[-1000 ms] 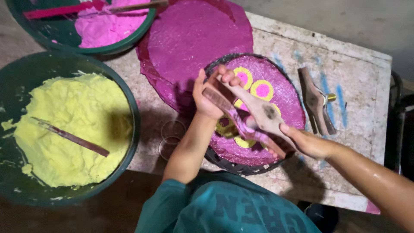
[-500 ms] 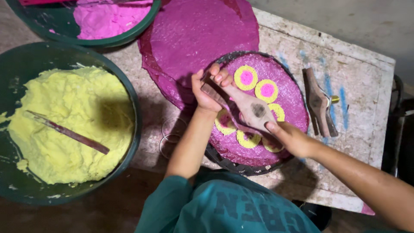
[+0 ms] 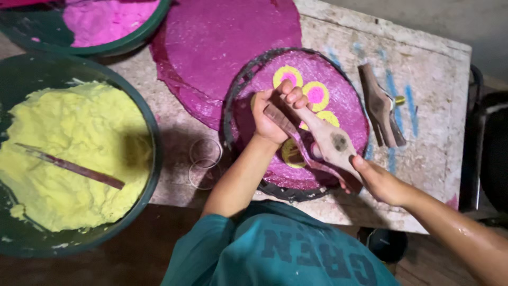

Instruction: The person uses a wooden press to shape yellow and pink dough into ring-shaped decorations. They scoop dough into the press, close it, and release the formed rings onto a purple tray, repeating the process to create multiple units.

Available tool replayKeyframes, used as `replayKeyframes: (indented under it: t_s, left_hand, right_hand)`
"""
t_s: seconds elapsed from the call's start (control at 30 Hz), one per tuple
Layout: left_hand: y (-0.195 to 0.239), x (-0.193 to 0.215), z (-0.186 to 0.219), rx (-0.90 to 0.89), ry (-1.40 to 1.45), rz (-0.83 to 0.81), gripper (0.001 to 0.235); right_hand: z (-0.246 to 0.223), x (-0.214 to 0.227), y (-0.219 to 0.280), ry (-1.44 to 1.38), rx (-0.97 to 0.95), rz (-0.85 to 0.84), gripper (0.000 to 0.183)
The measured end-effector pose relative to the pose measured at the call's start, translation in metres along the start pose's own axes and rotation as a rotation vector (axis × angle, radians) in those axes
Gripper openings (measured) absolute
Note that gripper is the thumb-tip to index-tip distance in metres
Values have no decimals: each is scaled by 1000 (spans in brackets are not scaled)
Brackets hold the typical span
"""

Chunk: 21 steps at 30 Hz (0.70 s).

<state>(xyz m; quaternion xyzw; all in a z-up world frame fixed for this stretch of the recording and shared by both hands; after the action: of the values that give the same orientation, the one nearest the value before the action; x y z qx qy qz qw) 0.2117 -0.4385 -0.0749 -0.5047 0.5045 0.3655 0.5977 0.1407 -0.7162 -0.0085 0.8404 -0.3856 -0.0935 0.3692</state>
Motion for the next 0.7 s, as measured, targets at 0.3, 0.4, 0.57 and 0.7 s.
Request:
replayKeyframes:
  t_s: [0.3, 0.4, 0.57, 0.7]
  left_hand:
    - [-10, 40, -9, 24, 3, -65, 32]
    - [-8, 40, -13, 13, 29, -11, 31]
    - [-20, 15, -5, 16, -41, -97, 29]
    - [-27, -10, -9, 123, -140, -101, 24]
  right_hand:
    - [10, -19, -5, 133, 25, 185, 72]
    - [7, -14, -6, 188, -34, 187, 72]
    - [1, -16, -14, 229, 86, 240, 68]
    - [13, -8, 2, -51, 124, -5, 73]
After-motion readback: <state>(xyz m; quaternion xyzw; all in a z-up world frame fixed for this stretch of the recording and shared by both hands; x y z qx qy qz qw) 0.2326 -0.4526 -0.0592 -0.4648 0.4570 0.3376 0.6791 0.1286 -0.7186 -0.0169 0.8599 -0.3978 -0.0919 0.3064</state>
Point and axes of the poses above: each hand's wrist, its own y-axis away from the middle knuckle, its own x-axis out of the back of the hand, z = x × y, the point moved 1 cm from there along -y, towards the middle knuckle, and after that the axes turned 3 degrees about -y, right-handed, at the moved point
